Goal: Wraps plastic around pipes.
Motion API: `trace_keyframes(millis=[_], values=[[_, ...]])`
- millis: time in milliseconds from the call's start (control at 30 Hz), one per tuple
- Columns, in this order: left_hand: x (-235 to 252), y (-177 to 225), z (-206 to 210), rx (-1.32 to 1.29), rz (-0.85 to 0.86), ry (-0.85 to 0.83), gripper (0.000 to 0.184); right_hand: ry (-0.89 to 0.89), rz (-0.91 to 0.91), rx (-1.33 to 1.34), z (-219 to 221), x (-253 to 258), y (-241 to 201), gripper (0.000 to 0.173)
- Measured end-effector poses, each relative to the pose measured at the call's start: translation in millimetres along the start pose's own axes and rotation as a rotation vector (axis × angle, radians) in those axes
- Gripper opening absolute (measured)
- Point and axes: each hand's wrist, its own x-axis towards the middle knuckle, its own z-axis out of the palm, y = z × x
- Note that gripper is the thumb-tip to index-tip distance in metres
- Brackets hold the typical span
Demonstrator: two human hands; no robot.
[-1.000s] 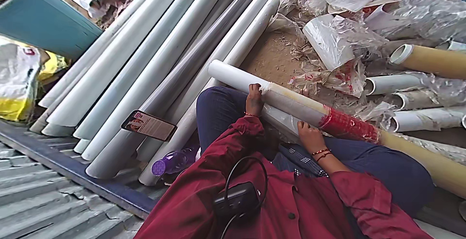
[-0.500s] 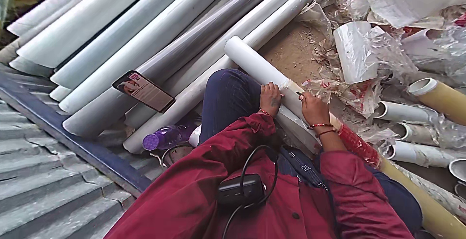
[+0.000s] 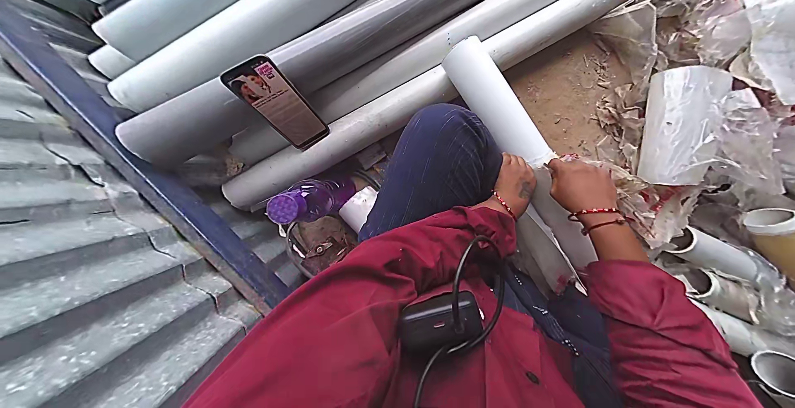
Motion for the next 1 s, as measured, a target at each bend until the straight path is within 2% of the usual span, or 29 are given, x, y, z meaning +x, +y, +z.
trace_keyframes(millis=[333, 500, 600, 833, 1000], values=[[-0.1, -2.3, 3.7, -0.024, 0.009, 0.051, 0.032, -0.075, 0.008, -0.083, 0.8, -11.4, 5.9, 0.019], [1.2, -3.1, 9.4, -0.274, 0.026, 0.302, 0.028, -0.13, 0.053, -0.084, 3.2, -21.3, 11.1, 0.02], [3.1, -6.6, 13.5, -0.392, 0.087, 0.372, 0.025, -0.161, 0.072, -0.079, 9.7, -31.6, 19.2, 0.022], [10.0, -15.3, 29.8, -0.355, 0.253, 0.487, 0.021, -0.155, 0.107, -0.045, 42.8, -63.1, 50.1, 0.026], [10.0, -17.7, 29.2, -0.327, 0.255, 0.478, 0.022, -0.149, 0.121, -0.023, 65.1, -90.0, 76.2, 0.027]])
